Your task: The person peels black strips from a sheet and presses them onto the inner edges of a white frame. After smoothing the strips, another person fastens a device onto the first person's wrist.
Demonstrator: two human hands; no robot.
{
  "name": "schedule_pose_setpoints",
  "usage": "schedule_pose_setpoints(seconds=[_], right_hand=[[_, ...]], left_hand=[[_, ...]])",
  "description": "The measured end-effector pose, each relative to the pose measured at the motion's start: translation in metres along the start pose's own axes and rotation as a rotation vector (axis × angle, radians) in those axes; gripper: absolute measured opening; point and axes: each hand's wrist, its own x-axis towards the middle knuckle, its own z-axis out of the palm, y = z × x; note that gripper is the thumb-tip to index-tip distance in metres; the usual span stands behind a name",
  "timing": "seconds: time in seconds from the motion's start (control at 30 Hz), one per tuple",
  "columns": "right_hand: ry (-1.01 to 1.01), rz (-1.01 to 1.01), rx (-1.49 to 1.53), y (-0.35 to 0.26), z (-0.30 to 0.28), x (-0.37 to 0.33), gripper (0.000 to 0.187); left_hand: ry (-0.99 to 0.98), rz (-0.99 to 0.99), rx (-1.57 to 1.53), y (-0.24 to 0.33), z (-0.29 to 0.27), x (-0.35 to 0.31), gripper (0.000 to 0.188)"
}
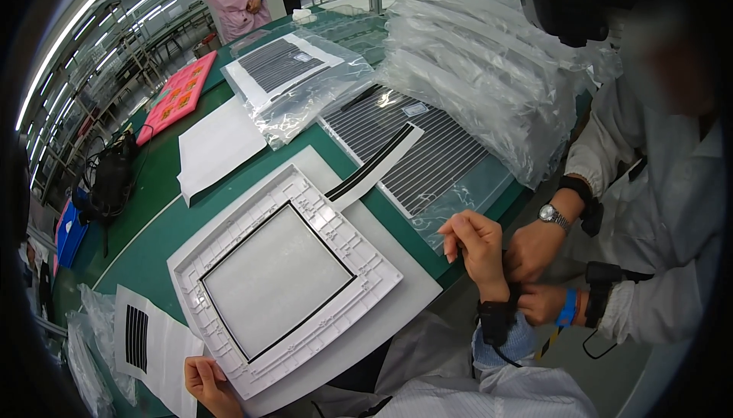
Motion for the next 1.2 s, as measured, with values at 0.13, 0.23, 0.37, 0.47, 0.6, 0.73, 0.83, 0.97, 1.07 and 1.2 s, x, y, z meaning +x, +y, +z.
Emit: schedule_pose_setpoints(seconds=[0.13, 0.23, 0.37, 0.47, 0.6, 0.73, 0.83, 0.97, 1.07, 1.2], right_hand=[[-0.033, -0.011, -0.094, -0.002, -0.001, 0.0, 0.029], [0.009, -0.002, 0.01, -0.003, -0.004, 0.001, 0.028], [-0.015, -0.032, -0.179, 0.005, 0.013, -0.002, 0.027], [0.049, -0.042, -0.117, 0.012, -0.001, -0.003, 0.026], [-0.009, -0.074, -0.137, 0.031, -0.02, 0.001, 0.025], [-0.068, -0.029, -0.108, 0.055, -0.085, 0.013, 0.023], [-0.034, -0.092, -0.216, 0.054, -0.087, 0.018, 0.026], [-0.001, -0.072, -0.149, 0.07, -0.102, 0.024, 0.027], [-0.03, -0.087, -0.104, 0.074, -0.108, 0.03, 0.026], [0.019, -0.085, -0.18, 0.052, -0.08, 0.022, 0.026]], left_hand=[[-0.013, -0.01, 0.001, 0.001, 0.003, 0.001, 0.026], [-0.013, -0.017, -0.022, -0.003, 0.001, 0.002, 0.025], [0.071, -0.007, -0.018, -0.011, -0.009, 0.002, 0.025], [0.086, -0.045, 0.023, -0.011, -0.007, 0.004, 0.022], [0.051, -0.099, 0.064, -0.007, -0.011, 0.0, 0.018], [-0.032, -0.136, -0.02, -0.008, -0.005, 0.002, 0.013], [-0.048, -0.101, -0.027, -0.006, -0.009, 0.002, 0.014], [-0.061, -0.09, -0.045, -0.011, -0.013, 0.001, 0.017], [-0.042, -0.088, -0.037, -0.006, -0.015, -0.002, 0.017], [-0.073, -0.09, -0.06, -0.01, -0.012, 0.002, 0.017]])
